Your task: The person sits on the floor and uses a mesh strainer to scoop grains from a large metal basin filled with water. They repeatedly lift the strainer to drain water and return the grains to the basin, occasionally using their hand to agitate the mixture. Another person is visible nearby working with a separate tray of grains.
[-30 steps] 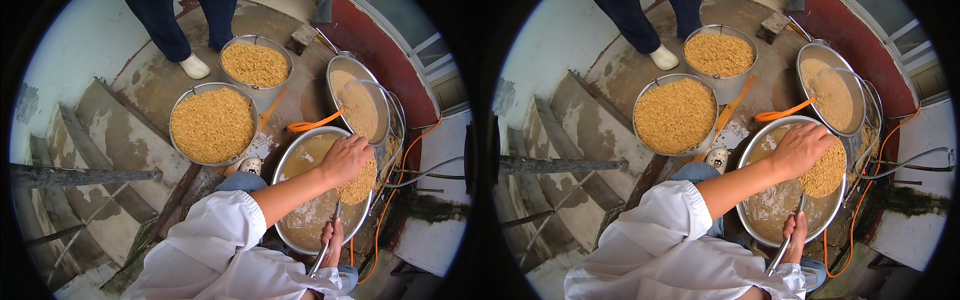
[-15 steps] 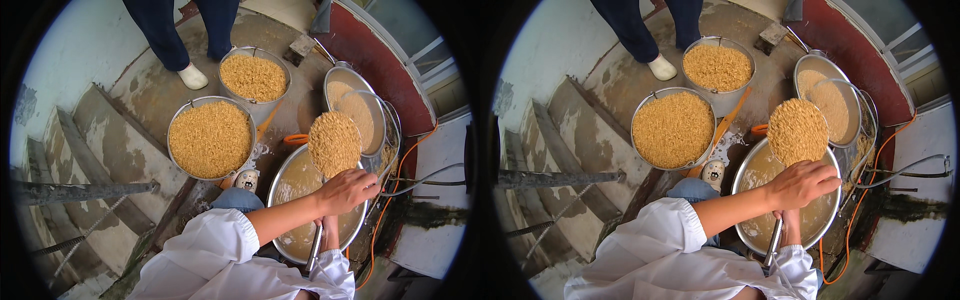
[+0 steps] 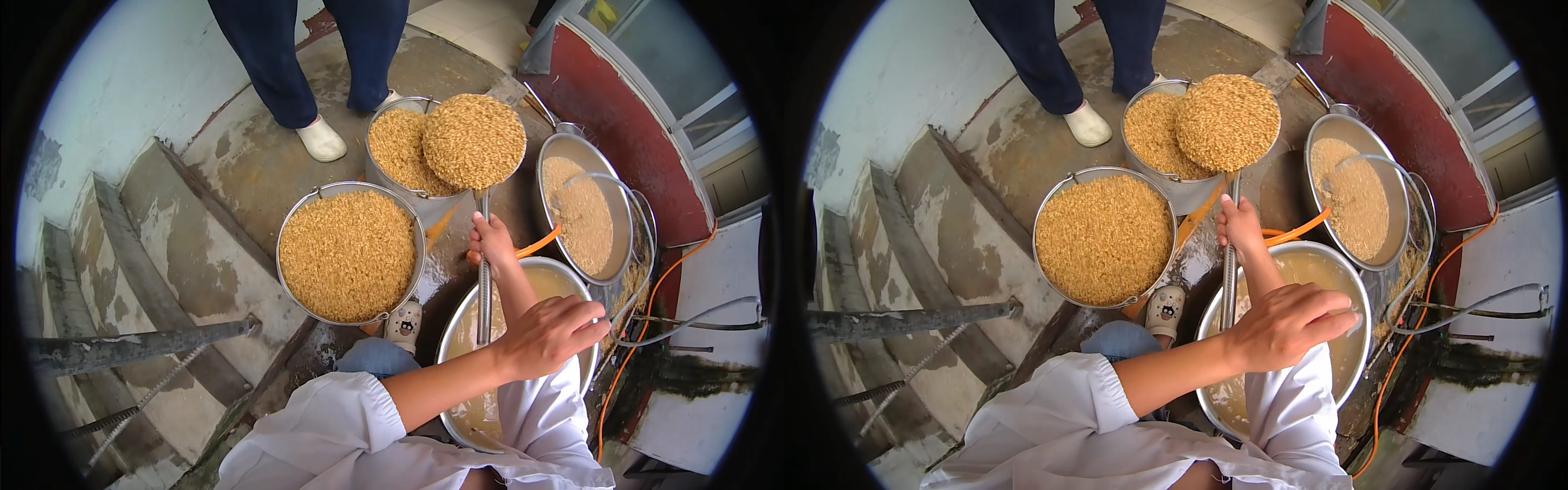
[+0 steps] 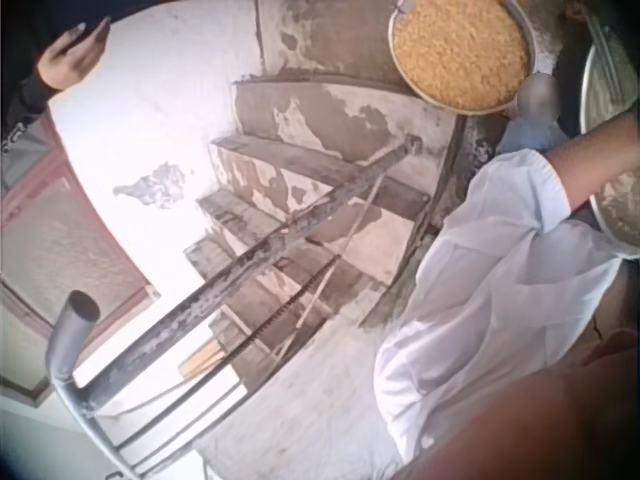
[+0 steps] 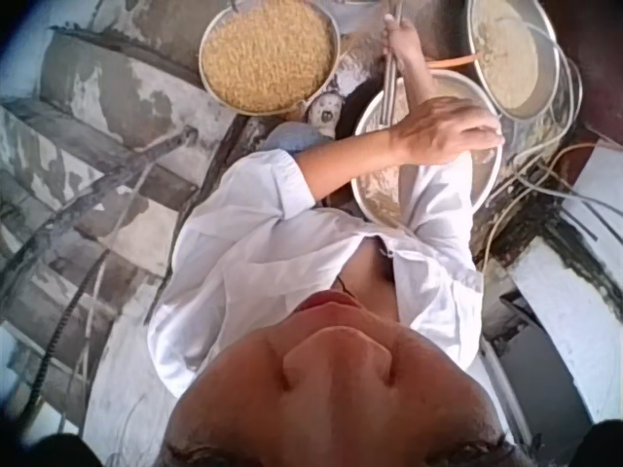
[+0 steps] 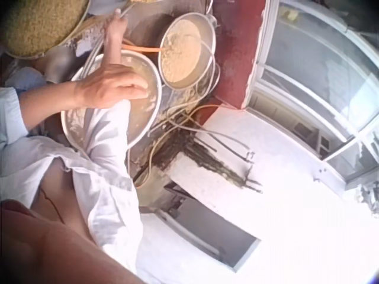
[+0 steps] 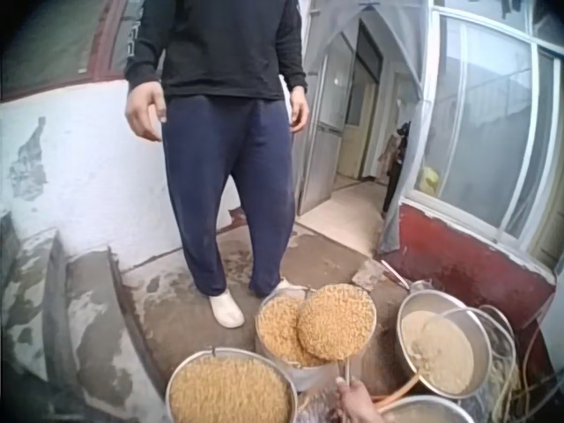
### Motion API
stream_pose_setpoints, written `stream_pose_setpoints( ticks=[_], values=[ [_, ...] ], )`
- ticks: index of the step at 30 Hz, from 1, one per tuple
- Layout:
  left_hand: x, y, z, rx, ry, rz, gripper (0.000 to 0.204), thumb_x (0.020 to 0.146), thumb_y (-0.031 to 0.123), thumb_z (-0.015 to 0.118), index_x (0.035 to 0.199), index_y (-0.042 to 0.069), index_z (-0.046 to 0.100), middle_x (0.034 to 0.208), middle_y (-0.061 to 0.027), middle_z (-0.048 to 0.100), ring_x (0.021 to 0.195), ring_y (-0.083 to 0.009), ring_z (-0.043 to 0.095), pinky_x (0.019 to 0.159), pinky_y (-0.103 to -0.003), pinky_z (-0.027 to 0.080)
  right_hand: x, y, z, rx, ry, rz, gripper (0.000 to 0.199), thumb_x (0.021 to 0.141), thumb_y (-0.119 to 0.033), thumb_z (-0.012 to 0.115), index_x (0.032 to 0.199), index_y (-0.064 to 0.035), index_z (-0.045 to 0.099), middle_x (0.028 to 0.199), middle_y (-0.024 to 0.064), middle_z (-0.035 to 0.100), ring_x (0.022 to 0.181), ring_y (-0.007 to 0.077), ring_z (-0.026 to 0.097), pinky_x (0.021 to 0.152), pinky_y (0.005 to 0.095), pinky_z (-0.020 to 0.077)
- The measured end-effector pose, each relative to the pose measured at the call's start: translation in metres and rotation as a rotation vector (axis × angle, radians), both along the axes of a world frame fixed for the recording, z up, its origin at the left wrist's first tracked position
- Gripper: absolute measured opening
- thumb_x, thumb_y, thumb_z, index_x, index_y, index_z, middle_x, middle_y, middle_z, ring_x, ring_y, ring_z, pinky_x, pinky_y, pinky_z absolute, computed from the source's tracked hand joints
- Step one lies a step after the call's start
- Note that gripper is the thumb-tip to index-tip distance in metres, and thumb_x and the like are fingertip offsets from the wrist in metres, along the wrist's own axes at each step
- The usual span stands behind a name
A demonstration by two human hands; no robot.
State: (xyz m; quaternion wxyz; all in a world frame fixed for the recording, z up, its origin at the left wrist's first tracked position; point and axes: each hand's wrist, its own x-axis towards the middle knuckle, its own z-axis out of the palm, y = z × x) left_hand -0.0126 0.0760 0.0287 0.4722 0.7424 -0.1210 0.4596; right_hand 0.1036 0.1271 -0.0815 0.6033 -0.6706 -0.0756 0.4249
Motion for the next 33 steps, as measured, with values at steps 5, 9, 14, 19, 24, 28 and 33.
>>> stream_pose_setpoints(
  ticks=[5,9,14,19,24,28,33],
  values=[
    [-0.005,0.012,0.001,-0.055,0.031,0.009,0.027,0.073,0.004,0.061,0.1,0.003,0.061,0.098,-0.0081,0.054,0.082,-0.0227,0.058,0.072,-0.035,0.05,0.014,0.032,-0.028,-0.153,-0.155,-0.007,0.017,0.093,-0.02,0.049,0.091,-0.0077,0.037,0.063,0.0012,0.042,0.04,0.0096,0.037,0.033,0.0262,0.0321],
    [-0.004,0.018,0.0,-0.065,0.03,0.043,0.024,0.074,0.003,0.06,0.098,0.003,0.061,0.098,-0.0077,0.054,0.082,-0.0222,0.058,0.071,-0.035,0.05,0.028,0.041,-0.043,-0.365,-0.494,0.014,0.024,0.09,-0.021,0.053,0.096,-0.0008,0.043,0.063,0.0085,0.051,0.043,0.0169,0.05,0.036,0.0321,0.0397],
    [-0.003,0.016,0.001,-0.083,0.025,0.036,0.023,0.074,0.002,0.061,0.097,0.003,0.061,0.099,-0.0075,0.054,0.082,-0.0223,0.059,0.071,-0.034,0.05,0.046,0.039,-0.067,-0.542,-0.909,0.028,0.026,0.087,-0.021,0.055,0.095,0.0003,0.043,0.069,0.0175,0.059,0.057,0.0304,0.061,0.047,0.0413,0.048],
    [-0.004,0.019,-0.001,-0.073,0.023,0.059,0.025,0.073,0.001,0.061,0.098,0.004,0.061,0.099,-0.0078,0.055,0.082,-0.023,0.059,0.071,-0.035,0.05,0.036,0.057,-0.028,-0.635,-0.97,0.104,0.033,0.087,-0.022,0.053,0.105,0.0023,0.042,0.092,0.0314,0.06,0.092,0.0467,0.056,0.082,0.0506,0.0433],
    [-0.001,0.016,-0.002,-0.071,0.02,0.056,0.028,0.071,-0.002,0.062,0.098,0.004,0.061,0.099,-0.0078,0.054,0.082,-0.0234,0.06,0.071,-0.034,0.051,0.043,0.056,-0.027,-0.659,-1.04,0.087,0.033,0.086,-0.022,0.056,0.104,0.0011,0.041,0.086,0.0305,0.06,0.086,0.0463,0.058,0.077,0.0507,0.0445],
    [-0.002,0.016,-0.001,-0.086,0.022,0.051,0.028,0.071,-0.003,0.062,0.098,0.004,0.062,0.099,-0.0079,0.055,0.081,-0.0232,0.06,0.07,-0.034,0.051,0.033,0.053,-0.013,-0.648,-1.067,0.061,0.03,0.088,-0.022,0.053,0.103,0.0003,0.039,0.088,0.0298,0.061,0.086,0.0463,0.058,0.077,0.0514,0.0446],
    [-0.001,0.014,-0.004,-0.074,0.018,0.081,0.027,0.072,-0.003,0.062,0.097,0.004,0.062,0.099,-0.0078,0.055,0.08,-0.0225,0.06,0.069,-0.033,0.051,0.03,0.049,0.011,-0.618,-1.142,0.012,0.029,0.089,-0.022,0.051,0.105,-0.0012,0.037,0.086,0.0283,0.061,0.083,0.0462,0.058,0.073,0.0518,0.0445]
  ],
)
